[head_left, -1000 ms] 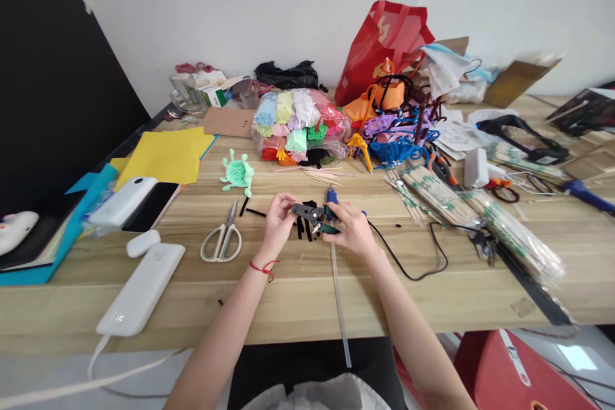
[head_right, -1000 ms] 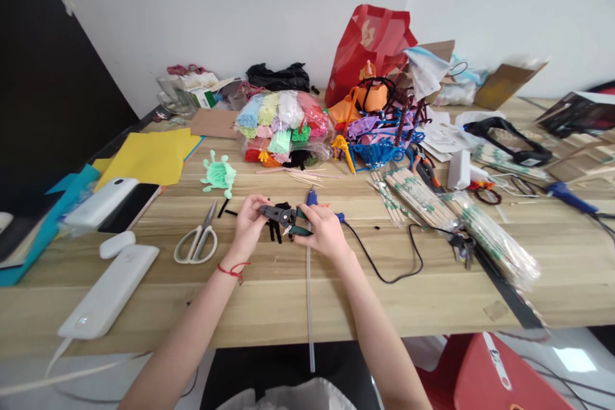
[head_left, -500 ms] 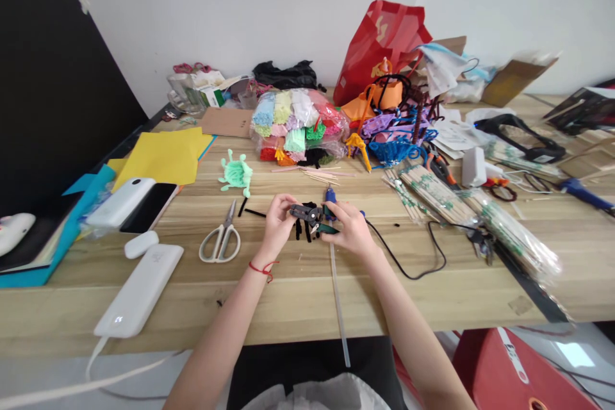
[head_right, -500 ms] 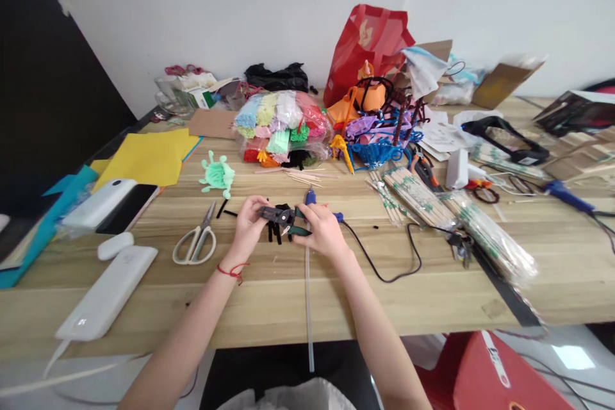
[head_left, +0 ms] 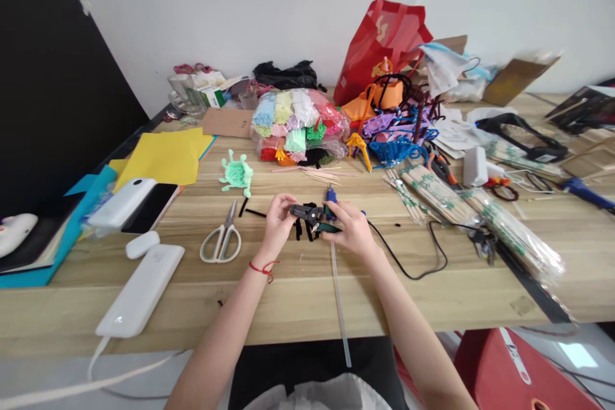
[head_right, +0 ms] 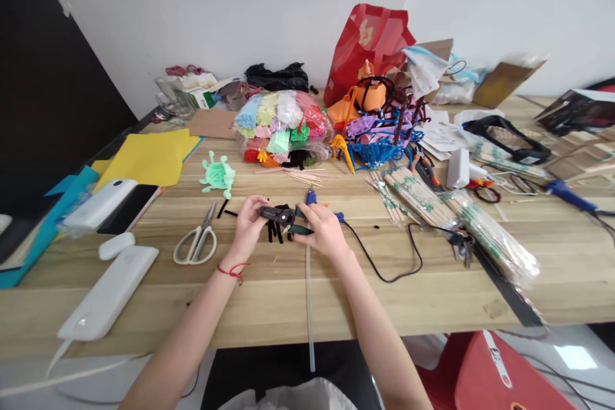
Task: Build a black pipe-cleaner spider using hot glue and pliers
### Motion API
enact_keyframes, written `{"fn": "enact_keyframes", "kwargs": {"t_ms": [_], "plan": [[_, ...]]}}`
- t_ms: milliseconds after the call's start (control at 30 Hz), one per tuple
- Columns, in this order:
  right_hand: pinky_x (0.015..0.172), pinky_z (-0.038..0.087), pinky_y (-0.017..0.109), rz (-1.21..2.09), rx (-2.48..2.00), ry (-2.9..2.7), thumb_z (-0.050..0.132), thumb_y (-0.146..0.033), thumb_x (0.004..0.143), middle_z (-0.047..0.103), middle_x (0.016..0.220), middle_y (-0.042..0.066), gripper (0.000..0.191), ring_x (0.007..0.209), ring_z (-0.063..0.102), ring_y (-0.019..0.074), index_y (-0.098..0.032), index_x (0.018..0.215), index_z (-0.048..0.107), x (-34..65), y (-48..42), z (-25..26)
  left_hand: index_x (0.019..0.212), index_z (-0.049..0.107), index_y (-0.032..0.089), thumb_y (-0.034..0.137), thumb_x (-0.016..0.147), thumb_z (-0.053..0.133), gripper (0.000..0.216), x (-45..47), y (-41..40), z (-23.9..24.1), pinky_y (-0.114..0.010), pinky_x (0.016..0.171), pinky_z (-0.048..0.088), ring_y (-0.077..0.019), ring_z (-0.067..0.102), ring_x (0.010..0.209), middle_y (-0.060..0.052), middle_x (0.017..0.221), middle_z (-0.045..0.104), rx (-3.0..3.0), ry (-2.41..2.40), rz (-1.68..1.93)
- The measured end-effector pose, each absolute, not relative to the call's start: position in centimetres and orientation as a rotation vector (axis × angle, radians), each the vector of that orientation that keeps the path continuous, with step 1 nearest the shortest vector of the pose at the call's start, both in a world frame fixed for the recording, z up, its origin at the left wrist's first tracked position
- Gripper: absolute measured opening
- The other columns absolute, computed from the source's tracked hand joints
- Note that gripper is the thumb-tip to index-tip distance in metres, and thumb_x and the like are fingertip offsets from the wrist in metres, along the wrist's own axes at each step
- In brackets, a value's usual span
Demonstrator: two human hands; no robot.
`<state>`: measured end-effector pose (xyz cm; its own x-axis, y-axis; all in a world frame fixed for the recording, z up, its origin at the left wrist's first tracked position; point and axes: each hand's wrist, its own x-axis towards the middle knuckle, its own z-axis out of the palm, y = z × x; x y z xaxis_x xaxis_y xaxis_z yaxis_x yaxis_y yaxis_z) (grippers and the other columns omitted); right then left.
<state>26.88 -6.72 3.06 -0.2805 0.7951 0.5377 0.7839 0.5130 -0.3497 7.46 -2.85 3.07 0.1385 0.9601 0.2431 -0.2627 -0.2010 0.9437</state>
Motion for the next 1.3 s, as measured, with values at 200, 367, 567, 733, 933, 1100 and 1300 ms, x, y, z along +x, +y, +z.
{"fn": "enact_keyframes", "kwargs": {"t_ms": [200, 367, 567, 733, 933, 1100, 1300], "plan": [[0.078, 0.039, 0.037, -0.080, -1.366, -2.096, 0.064, -0.040, 0.076, 0.062, 0.096, 0.010, 0.058, 0.088, 0.054, 0.0268, -0.018, 0.128, 0.049, 26.7, -7.0, 3.9, 0.088, 0.055, 0.020, 0.024, 0.073, 0.069, 0.021, 7.4, -2.8, 3.0, -0.025, 0.080, 0.047, -0.0135, 0.060, 0.084, -0.001, 0.088, 0.061, 1.279, 0.819, 1.345], [0.078, 0.038, 0.038, -0.055, -1.382, -2.055, 0.065, -0.040, 0.073, 0.061, 0.097, 0.010, 0.062, 0.088, 0.054, 0.0276, -0.018, 0.129, 0.048, 26.7, -7.0, 4.0, 0.089, 0.055, 0.020, 0.029, 0.073, 0.070, 0.023, 7.4, -2.6, 2.7, -0.026, 0.080, 0.048, -0.0142, 0.061, 0.084, -0.002, 0.089, 0.062, 1.251, 0.834, 1.360], [0.082, 0.043, 0.041, 0.136, -1.379, -1.724, 0.066, -0.037, 0.067, 0.060, 0.100, 0.010, 0.057, 0.090, 0.055, 0.0271, -0.019, 0.119, 0.052, 26.5, -6.4, 3.4, 0.089, 0.056, 0.020, 0.031, 0.074, 0.069, 0.023, 7.4, -2.6, 2.7, -0.026, 0.082, 0.047, -0.0140, 0.060, 0.086, -0.001, 0.087, 0.061, 1.275, 0.892, 1.391], [0.076, 0.046, 0.041, 0.704, -1.130, -1.221, 0.054, -0.045, 0.073, 0.054, 0.084, 0.005, 0.051, 0.075, 0.054, 0.0217, -0.016, 0.116, 0.054, 28.2, -5.4, 3.4, 0.089, 0.057, 0.020, 0.030, 0.074, 0.069, 0.022, 7.4, -2.8, 2.8, -0.026, 0.081, 0.047, -0.0136, 0.060, 0.087, -0.002, 0.089, 0.061, 1.283, 0.924, 1.394], [0.093, 0.042, 0.047, 0.986, -0.766, -0.878, 0.043, -0.055, 0.078, 0.049, 0.084, 0.006, 0.048, 0.079, 0.050, 0.0210, -0.018, 0.101, 0.063, 31.5, -5.0, 3.4, 0.087, 0.058, 0.020, 0.029, 0.073, 0.069, 0.020, 7.6, -2.8, 3.0, -0.027, 0.082, 0.048, -0.0145, 0.060, 0.087, -0.002, 0.088, 0.062, 1.272, 0.945, 1.411], [0.086, 0.045, 0.050, 0.988, -0.836, -0.835, 0.026, -0.069, 0.079, 0.053, 0.083, 0.006, 0.063, 0.076, 0.054, 0.0216, -0.022, 0.103, 0.061, 32.8, -4.8, 3.1, 0.084, 0.061, 0.019, 0.030, 0.072, 0.069, 0.018, 7.7, -2.4, 2.4, -0.028, 0.081, 0.049, -0.0148, 0.061, 0.084, -0.003, 0.085, 0.063, 1.266, 0.978, 1.440], [0.073, 0.047, 0.038, 0.676, -1.201, -0.791, 0.048, -0.054, 0.077, 0.060, 0.086, 0.001, 0.063, 0.067, 0.055, 0.0171, -0.028, 0.133, 0.033, 33.7, -4.5, 3.1, 0.087, 0.062, 0.018, 0.028, 0.071, 0.069, 0.021, 7.5, -1.6, 1.3, -0.031, 0.085, 0.048, -0.0162, 0.062, 0.089, -0.005, 0.091, 0.066, 1.156, 1.024, 1.396]]}}
